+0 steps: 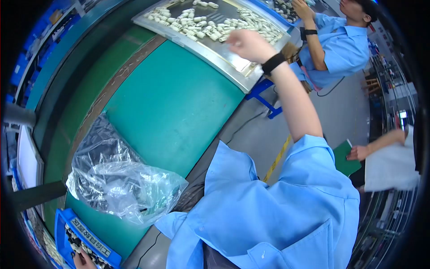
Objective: The person picks up a white plastic component and a black rubber ring, fits the ring onto the component, and presses them together by hand. After rotating the assembly, they place it into a blue bin and reach for another set of parts.
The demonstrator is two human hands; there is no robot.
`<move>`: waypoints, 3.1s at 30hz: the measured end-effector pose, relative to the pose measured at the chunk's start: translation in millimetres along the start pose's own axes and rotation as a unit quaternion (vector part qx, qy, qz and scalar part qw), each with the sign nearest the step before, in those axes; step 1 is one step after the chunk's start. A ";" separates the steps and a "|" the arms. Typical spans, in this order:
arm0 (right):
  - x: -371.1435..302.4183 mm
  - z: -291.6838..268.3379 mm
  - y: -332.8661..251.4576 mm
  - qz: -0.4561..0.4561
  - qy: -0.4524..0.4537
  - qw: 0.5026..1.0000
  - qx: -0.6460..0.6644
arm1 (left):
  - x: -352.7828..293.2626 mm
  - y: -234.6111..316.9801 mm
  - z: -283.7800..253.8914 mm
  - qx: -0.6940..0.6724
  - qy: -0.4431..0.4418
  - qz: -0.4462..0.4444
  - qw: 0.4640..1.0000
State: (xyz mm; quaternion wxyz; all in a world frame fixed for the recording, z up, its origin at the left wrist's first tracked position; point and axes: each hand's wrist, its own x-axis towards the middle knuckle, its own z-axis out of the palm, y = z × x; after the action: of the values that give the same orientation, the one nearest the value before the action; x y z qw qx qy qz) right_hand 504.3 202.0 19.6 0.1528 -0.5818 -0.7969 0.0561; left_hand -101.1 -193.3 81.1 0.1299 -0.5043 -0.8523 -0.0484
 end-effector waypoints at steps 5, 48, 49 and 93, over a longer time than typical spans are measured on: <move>5.8 7.7 64.4 0.076 -0.096 0.978 -0.168 | -3.5 -130.0 39.9 0.169 0.021 -0.080 0.982; 7.1 101.6 -293.8 -0.176 -0.326 0.596 0.713 | 82.7 216.4 89.3 -0.736 0.004 0.109 0.668; 3.2 100.7 -294.3 -0.177 -0.325 0.596 0.712 | 75.7 218.1 89.8 -0.769 -0.027 0.049 0.637; -17.5 107.2 -295.8 -0.493 0.089 0.681 0.534 | 76.3 204.6 105.1 -0.717 -0.010 0.186 0.672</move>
State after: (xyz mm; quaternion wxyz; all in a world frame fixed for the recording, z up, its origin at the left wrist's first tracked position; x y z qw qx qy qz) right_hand 206.8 101.2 -6.0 0.5134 0.0734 -0.7861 0.3362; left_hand 24.3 -6.7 -9.2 -0.2743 -0.5912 -0.4451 -0.6141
